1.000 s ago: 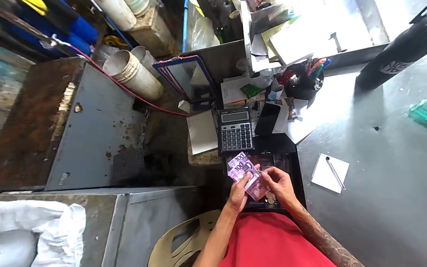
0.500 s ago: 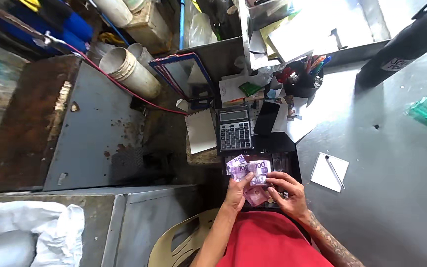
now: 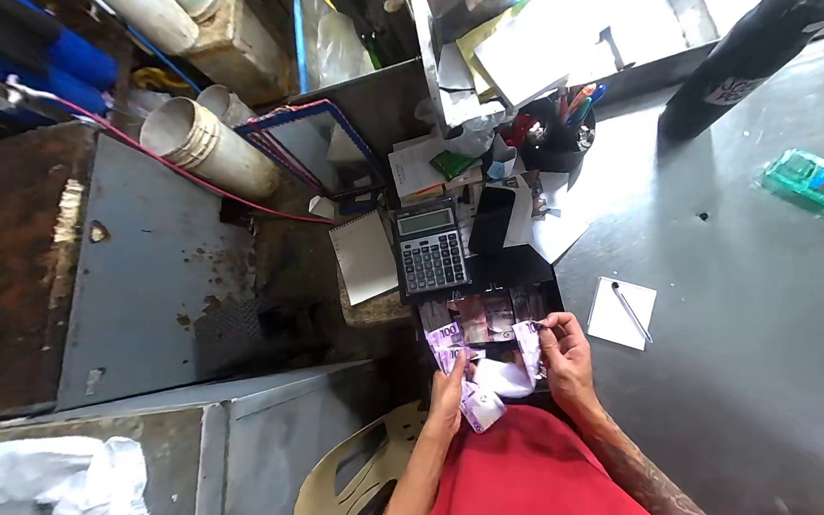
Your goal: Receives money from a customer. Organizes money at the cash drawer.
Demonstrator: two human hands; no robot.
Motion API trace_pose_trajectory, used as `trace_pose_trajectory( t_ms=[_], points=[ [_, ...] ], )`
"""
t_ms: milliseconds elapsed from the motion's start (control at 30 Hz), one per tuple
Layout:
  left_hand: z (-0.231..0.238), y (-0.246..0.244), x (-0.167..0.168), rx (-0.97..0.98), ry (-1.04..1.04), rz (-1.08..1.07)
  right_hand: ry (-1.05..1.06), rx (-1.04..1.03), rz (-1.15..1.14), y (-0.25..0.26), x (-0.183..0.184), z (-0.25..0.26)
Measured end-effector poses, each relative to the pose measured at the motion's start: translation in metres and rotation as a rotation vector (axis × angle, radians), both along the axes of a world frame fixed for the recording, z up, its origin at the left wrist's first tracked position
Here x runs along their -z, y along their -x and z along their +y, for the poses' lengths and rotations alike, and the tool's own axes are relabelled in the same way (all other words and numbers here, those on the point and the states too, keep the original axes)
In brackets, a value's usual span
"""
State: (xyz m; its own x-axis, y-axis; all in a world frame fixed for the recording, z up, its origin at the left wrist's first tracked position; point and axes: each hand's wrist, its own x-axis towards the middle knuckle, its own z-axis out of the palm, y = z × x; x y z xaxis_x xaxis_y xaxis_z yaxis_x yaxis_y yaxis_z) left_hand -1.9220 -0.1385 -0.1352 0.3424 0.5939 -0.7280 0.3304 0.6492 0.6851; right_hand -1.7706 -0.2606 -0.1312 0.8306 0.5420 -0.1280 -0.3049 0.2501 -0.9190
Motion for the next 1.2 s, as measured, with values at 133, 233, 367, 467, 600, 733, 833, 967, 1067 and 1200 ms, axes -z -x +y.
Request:
trace_pose_trajectory(
  t_ms=[133, 233, 367, 467, 600, 733, 833, 967, 1067, 1200],
  points=[
    [-0.012, -0.002, -0.011, 0.062, 0.174, -0.206, 0.302, -0.100, -0.199, 0.021, 0.003, 0.014],
    [-0.025, -0.014, -0.017, 0.116, 0.198, -0.272, 0.524, -0.054, -0.456, 0.041, 0.025, 0.034],
    [-0.027, -0.021, -0.003, 0.010, 0.020, -0.194, 0.519, -0.174, -0.410, 0.041, 0.024, 0.027],
    [-0.020, -0.022, 0.004, -0.077, -0.021, -0.235, 0.623, -0.283, -0.518, 0.042, 0.029, 0.009],
    [-0.017, -0.020, 0.004, -0.121, 0.011, -0.362, 0.607, -0.648, -0.232, 0.037, 0.034, -0.005],
    [-0.005, -0.003, 0.005, -0.049, 0.065, -0.509, 0.478, -0.769, 0.040, 0.044, 0.024, -0.005],
    [0.003, 0.001, 0.002, -0.243, 0.226, -0.518, 0.497, -0.785, 0.034, 0.054, 0.021, -0.005],
    [0.002, -0.006, -0.006, -0.452, 0.337, -0.579, 0.611, -0.673, -0.145, 0.067, 0.015, 0.002],
    [-0.004, -0.003, -0.009, -0.422, 0.395, -0.644, 0.660, -0.605, -0.228, 0.065, 0.014, 0.005],
    [-0.001, -0.002, -0.009, -0.458, 0.361, -0.610, 0.448, -0.704, -0.196, 0.053, 0.014, -0.005]
  ],
)
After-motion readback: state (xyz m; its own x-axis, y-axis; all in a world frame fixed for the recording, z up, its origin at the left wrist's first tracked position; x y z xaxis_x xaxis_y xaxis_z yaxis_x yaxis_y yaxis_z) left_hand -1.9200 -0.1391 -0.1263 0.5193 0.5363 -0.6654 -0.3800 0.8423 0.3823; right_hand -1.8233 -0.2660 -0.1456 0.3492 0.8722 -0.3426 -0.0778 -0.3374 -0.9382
